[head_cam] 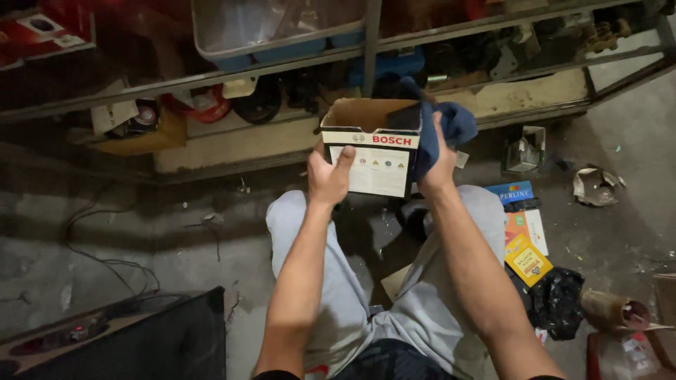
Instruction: The person cleans and wipes down boxes of spare parts on a storage rack.
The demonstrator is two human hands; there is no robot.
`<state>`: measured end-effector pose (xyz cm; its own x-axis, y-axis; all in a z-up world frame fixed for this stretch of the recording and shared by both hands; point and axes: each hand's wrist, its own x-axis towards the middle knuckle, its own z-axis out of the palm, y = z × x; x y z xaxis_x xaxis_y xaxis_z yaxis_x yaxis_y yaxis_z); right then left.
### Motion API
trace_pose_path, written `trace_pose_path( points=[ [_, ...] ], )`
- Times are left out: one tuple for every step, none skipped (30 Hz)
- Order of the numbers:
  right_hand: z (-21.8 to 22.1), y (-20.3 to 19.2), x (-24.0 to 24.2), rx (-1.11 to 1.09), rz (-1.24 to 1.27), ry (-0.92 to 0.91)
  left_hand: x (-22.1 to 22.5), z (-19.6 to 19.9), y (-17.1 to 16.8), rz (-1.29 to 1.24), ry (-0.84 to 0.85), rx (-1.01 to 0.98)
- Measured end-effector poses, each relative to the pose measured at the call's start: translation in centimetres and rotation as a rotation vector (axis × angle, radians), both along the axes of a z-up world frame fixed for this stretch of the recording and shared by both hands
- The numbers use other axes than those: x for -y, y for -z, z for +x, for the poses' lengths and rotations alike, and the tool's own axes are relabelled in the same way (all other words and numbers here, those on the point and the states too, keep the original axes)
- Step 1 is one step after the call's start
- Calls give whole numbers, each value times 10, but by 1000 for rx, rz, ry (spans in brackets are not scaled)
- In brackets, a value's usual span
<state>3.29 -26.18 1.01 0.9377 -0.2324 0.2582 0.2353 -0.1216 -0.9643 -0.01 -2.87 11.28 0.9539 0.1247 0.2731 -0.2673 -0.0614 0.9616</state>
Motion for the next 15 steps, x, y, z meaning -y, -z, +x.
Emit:
trace_pose_path(
  points=[
    [-5,-31,-8,2,2,6,1,2,-4,2,6,2],
    [-13,-62,-15,98,25,-35,3,1,-7,16,-8,-25],
    [-21,-92,-23,193,49,-75,4,1,-10,32,-21,-52],
    [-22,-93,-23,182,43,-75,3,-1,-1,26,-20,-63],
    [-23,-93,-24,240,153,-104,1,-4,8,6,15,-88],
    [-18,-96,-25,305,263,-136,-1,-1,14,-14,47,-105],
    [-15,-92,-21,303,257,-139,1,-1,17,-20,44,-106],
    [-12,-88,-18,216,329,-64,2,-2,19,-45,75,-78],
    [-11,-84,-16,127,399,11,2,-4,20,-69,106,-50],
    [-6,-70,-13,139,398,5,1,1,23,-70,102,-37],
    [-1,-56,-9,38,369,39,0,6,25,-107,92,6],
    [1,-41,-3,-70,338,75,1,7,29,-145,82,42],
    [-3,-47,-6,-66,334,71,2,8,27,-149,78,47],
    [-6,-52,-9,-173,412,33,2,9,27,-189,20,63],
    [-10,-56,-13,-281,488,-4,1,10,26,-229,-37,80]
  ],
)
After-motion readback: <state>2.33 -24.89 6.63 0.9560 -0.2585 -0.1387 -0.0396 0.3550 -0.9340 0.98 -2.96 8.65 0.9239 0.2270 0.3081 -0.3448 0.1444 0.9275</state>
